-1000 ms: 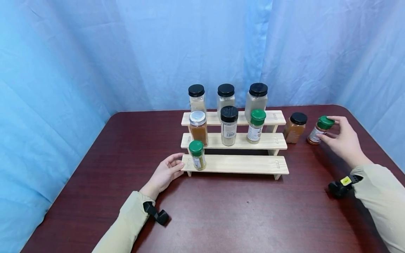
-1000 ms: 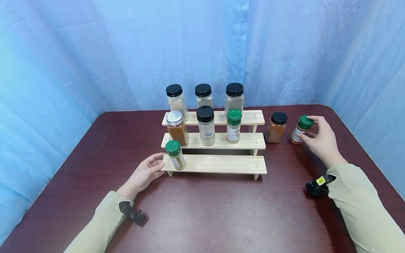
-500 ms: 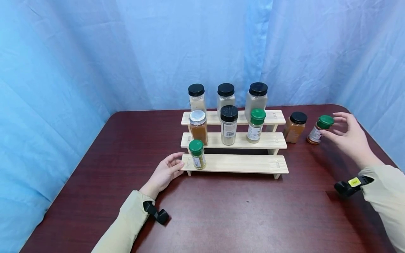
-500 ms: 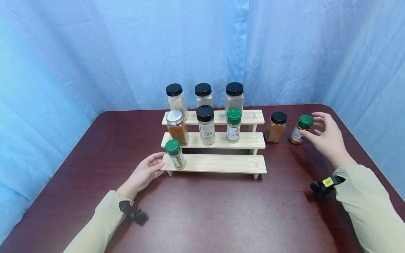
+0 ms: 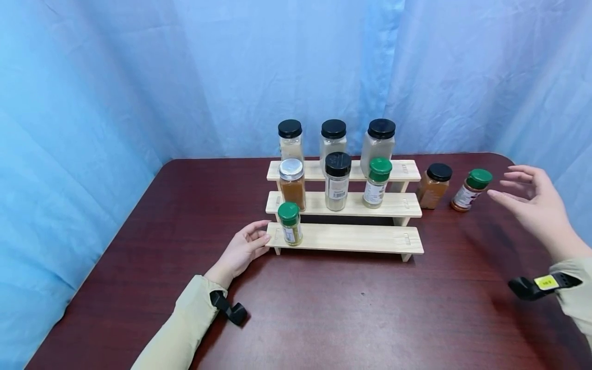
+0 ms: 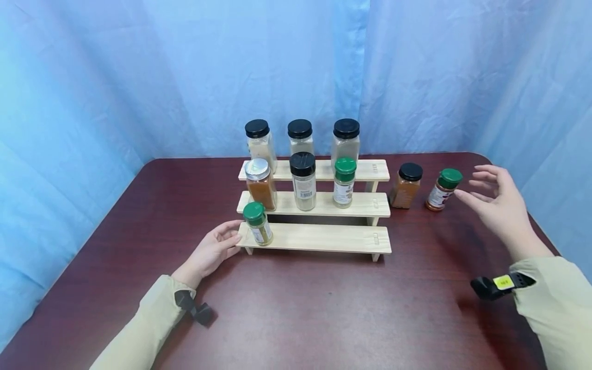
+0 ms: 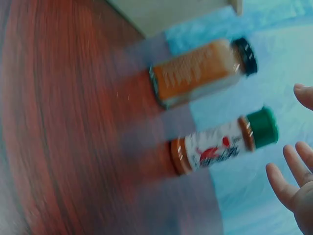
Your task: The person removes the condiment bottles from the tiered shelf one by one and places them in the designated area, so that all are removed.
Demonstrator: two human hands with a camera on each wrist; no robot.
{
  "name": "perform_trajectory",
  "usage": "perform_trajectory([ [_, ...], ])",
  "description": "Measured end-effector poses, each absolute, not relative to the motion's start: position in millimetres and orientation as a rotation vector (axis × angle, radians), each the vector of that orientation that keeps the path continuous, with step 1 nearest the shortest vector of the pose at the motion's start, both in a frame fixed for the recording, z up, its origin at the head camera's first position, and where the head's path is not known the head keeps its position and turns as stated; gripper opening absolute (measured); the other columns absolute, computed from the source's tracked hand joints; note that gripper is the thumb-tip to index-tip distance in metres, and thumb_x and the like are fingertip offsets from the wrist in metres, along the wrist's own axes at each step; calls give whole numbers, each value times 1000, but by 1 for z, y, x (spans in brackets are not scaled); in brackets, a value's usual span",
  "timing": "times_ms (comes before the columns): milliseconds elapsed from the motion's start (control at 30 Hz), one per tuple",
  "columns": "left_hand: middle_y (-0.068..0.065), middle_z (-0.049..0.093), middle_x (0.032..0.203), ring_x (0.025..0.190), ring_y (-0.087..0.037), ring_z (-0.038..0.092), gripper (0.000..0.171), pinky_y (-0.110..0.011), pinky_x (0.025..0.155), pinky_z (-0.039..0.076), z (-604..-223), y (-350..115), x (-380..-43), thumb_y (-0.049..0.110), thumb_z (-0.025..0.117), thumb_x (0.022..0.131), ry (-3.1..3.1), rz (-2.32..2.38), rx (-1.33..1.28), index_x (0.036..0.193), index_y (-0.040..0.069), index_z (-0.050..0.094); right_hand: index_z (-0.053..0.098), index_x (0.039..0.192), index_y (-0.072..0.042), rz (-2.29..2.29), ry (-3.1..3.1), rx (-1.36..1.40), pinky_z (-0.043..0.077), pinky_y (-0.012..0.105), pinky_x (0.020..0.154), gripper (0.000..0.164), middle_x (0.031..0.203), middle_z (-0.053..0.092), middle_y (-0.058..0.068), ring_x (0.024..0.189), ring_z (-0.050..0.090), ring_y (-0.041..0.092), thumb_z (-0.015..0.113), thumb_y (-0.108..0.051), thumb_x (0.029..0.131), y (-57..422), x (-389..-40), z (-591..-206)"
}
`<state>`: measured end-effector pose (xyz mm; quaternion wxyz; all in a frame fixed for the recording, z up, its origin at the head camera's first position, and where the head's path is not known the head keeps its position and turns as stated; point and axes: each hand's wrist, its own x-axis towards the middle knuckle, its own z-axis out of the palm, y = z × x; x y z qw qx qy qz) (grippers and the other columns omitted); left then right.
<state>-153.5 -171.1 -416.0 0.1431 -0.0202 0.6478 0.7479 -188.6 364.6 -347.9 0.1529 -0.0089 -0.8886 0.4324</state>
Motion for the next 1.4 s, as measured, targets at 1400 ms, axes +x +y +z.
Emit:
perform_trajectory([
  [1400, 8, 58, 87, 76, -1, 58, 47, -16, 71, 50, -415, -170, -153, -3, 48, 95, 1842, 2172, -51, 140, -3, 33, 52, 121, 6, 1461, -2269, 1058, 43, 13, 93, 61, 122, 54, 1, 111, 53, 4, 70, 24, 65, 195, -139, -320],
])
